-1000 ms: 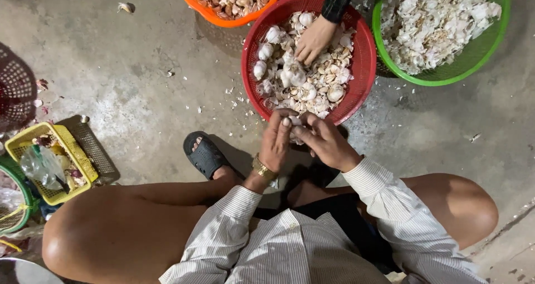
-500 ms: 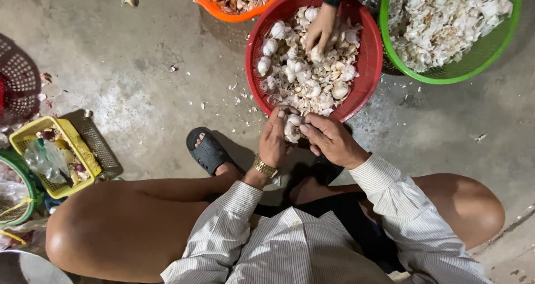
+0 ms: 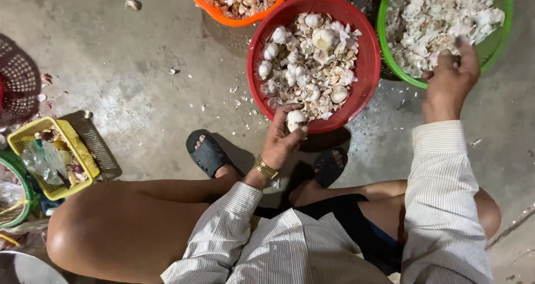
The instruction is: The person is peeling garlic cloves by hand, separating the cloves from the skins and sorting them into different colored bowls on the floor.
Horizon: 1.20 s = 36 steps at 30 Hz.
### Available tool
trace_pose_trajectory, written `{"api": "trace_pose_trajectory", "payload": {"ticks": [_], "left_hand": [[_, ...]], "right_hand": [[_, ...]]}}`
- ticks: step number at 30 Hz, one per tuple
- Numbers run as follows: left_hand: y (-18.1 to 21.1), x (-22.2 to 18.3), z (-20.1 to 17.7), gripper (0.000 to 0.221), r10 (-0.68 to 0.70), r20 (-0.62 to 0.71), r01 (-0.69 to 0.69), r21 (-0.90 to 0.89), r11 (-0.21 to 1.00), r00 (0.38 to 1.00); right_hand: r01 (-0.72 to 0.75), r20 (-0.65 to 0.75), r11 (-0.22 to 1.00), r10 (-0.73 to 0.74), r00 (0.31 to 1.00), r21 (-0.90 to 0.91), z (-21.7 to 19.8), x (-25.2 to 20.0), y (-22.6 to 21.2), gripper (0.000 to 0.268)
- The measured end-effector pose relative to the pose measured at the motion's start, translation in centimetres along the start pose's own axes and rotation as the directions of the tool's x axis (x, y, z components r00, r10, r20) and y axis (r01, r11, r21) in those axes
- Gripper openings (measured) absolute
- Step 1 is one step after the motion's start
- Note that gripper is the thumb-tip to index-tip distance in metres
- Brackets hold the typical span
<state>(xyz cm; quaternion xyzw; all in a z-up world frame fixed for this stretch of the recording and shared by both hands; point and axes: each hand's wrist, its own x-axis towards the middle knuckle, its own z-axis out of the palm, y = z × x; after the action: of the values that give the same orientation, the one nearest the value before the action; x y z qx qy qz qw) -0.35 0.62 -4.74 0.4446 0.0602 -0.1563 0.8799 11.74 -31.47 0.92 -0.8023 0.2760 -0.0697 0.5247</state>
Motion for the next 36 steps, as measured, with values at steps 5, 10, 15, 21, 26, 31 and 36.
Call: {"api": "trace_pose_trajectory", "payload": {"ticks": [5,10,15,21,26,31,36], "left_hand": [[-0.2,-0.2,1.1,0.052,0.166,-0.099,-0.131,0.288,0.949,0.981],[-0.4,-0.4,0.2,0.049,0.207,-0.028,-0.153,0.58,0.8,0.978],[-0.4,-1.3,0.6,0.049,0.183,-0.008,-0.124,0.707,0.696,0.983],[2.4,-1.5,2.4,0.051,0.108,-0.022,-0.065,0.676,0.734,0.994],[1.8,-0.7,2.1,0.051,0.174,-0.015,-0.13,0.602,0.788,0.985],[1.5,-0.4,0.8,0.052,0.191,-0.011,-0.147,0.602,0.785,0.981],[0.5,-0.5,0.7,0.05,0.195,0.001,-0.149,0.646,0.749,0.981]], "right_hand": [[-0.101,0.227,0.995,0.101,0.969,-0.012,5.3,-5.8,-1.0,0.028],[0.45,0.8,0.892,-0.243,0.548,-0.037,9.3,-12.6,1.2,0.03],[0.407,0.775,0.912,-0.286,0.564,0.041,9.4,-15.1,-1.9,0.042],[0.248,0.742,0.965,-0.231,0.63,0.089,10.3,-14.1,0.3,0.041],[0.382,0.601,0.918,-0.243,0.761,-0.112,10.1,-12.6,-0.3,0.019],[0.314,0.587,0.933,-0.155,0.795,-0.178,9.1,-10.6,3.5,0.017],[0.374,0.772,0.926,-0.271,0.575,0.046,10.1,-13.4,1.8,0.042]]}}
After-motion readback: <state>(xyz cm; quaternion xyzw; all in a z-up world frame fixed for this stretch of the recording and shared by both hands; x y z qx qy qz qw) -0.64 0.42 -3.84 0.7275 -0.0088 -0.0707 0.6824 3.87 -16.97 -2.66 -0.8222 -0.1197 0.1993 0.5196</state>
